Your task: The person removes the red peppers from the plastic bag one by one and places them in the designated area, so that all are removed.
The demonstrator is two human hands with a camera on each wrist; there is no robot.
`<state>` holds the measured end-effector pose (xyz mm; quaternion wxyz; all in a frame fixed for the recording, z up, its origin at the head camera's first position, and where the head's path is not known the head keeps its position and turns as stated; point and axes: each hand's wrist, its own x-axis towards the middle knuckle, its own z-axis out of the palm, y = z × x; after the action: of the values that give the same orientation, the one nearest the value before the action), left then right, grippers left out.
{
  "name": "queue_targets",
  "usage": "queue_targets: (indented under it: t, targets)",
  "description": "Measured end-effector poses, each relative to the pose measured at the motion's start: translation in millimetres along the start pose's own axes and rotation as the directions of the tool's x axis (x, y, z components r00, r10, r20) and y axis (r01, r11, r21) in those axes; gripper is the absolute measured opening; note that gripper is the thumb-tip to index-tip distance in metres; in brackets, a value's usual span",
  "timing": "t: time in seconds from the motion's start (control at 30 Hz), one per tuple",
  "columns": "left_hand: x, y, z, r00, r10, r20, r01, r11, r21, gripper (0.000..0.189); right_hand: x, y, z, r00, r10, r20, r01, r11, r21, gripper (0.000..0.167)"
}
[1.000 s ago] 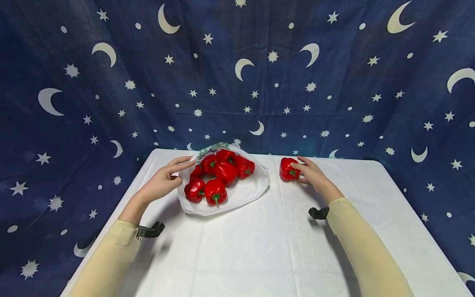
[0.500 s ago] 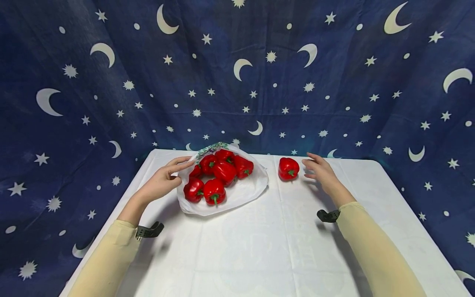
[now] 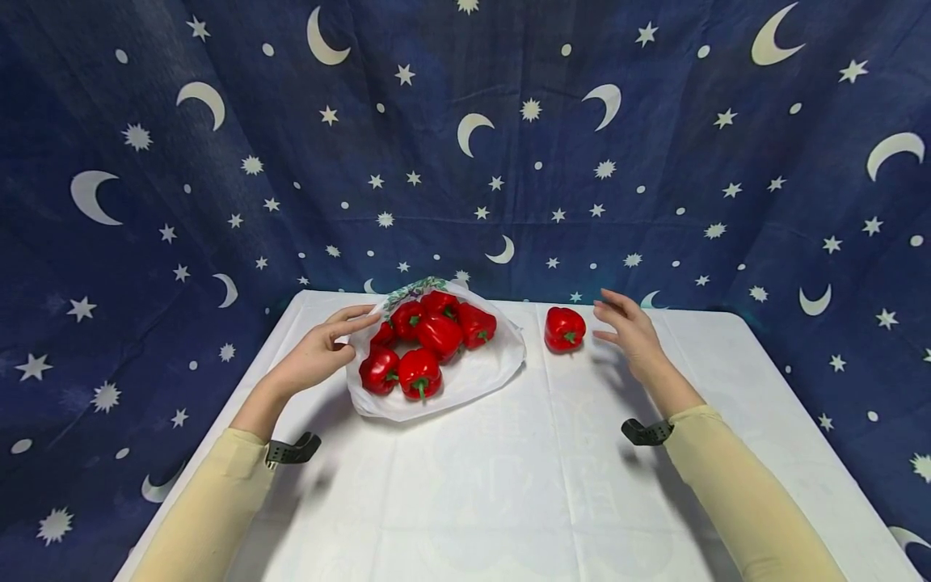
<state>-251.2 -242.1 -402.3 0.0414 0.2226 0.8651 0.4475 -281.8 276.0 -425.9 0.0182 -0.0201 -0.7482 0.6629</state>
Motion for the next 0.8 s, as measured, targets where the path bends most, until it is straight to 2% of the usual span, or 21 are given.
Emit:
queue_targets:
  t: [0.17,0.37,0.63,0.8]
  targets:
    - [-0.6,0.7,-0.2,1.000,-0.011,-0.002,0.011,1.000,-0.004,0.063,-7.2,-6,11,0.998,-0.052,0.028,0.052,0.999,-0.001,0.066]
    - [-0.8,2.3,-0.4,1.000,-0.016,-0.001,0.016,1.000,-0.009,0.062,-17.9,-11,26,0.989,-0.105,0.105,0.103,0.994,0.022,0.064]
    - [-0.9,0.2,-0.4,1.000,-0.007,-0.002,0.007,1.000,-0.008,0.062,-27.6,-14,54,0.968,-0.105,0.229,0.096,0.994,0.052,0.061]
    - [-0.9,0.6,0.0,1.000,-0.001,0.000,0.001,1.000,0.000,0.062,-32.6,-12,71,0.949,-0.094,0.302,0.087,0.996,0.035,0.062]
